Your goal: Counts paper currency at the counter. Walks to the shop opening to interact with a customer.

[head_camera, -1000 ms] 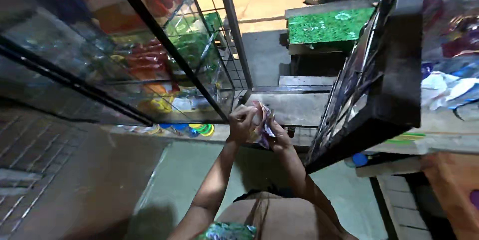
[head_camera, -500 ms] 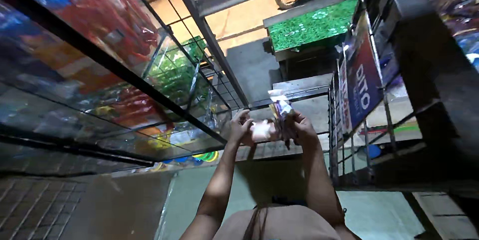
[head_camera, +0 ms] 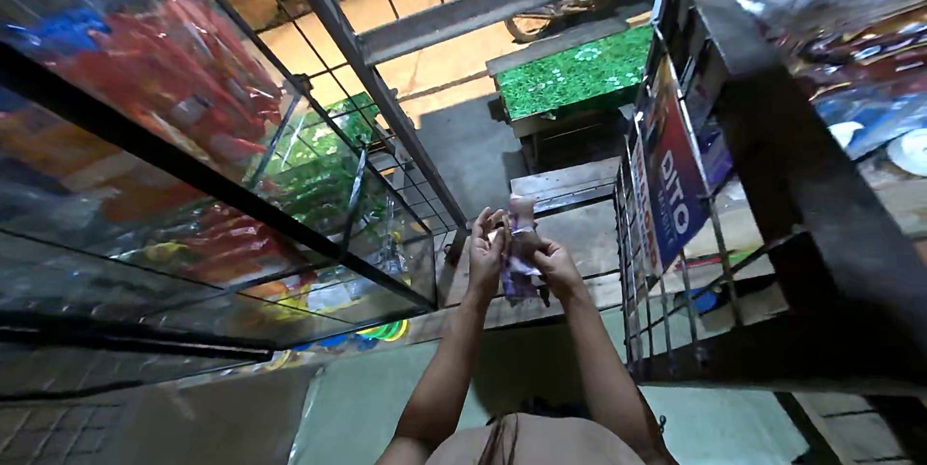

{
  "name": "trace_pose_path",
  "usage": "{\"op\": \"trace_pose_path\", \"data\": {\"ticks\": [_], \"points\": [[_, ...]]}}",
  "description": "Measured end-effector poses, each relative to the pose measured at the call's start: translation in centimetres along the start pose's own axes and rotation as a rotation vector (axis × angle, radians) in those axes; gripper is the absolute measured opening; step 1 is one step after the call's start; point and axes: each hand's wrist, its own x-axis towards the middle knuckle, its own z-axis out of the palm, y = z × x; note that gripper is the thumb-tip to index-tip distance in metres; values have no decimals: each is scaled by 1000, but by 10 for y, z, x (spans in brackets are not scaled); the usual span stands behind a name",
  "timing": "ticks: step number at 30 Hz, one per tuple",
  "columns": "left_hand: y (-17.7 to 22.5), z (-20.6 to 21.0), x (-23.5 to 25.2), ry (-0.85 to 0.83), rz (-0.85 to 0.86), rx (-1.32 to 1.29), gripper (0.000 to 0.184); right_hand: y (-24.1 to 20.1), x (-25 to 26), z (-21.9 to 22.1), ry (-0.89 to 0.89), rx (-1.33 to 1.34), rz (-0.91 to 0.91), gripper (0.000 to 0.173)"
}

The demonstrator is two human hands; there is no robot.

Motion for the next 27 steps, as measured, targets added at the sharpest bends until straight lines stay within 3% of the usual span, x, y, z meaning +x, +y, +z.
{"op": "trace_pose_path", "data": {"ticks": [2, 4, 7, 10, 13, 16, 19, 21, 23, 27], "points": [[-4, -3, -5, -44, -118, -80, 70, -2, 0, 2, 7, 63, -20, 17], [-2, -1, -20, -40, -271, -259, 58, -2, 0, 6, 40, 64, -54, 18], [-4, -4, -32, -197, -442, -488, 55, -2, 1, -2, 2, -76, -70, 17], [5, -5, -36, -186, -501, -413, 54, 3, 3, -14, -81, -254, -103, 20], [1, 2, -19, -236, -613, -194, 45, 9, 4, -18, 20, -357, -172, 30], [-8, 10, -13, -236, -569, -262, 43, 14, 4, -18, 206, -460, -331, 12], [-10, 18, -13, -164, -497, -293, 41, 15, 0, -19, 313, -530, -519, 12], [-11, 21, -14, -91, -462, -189, 28, 15, 2, -19, 374, -535, -605, 15], [-11, 24, -14, -47, -434, -97, 24, 14, 9, -15, 439, -515, -646, 15], [-9, 27, -15, -57, -432, 28, 34, 5, 5, -4, 550, -436, -602, 15]]}}
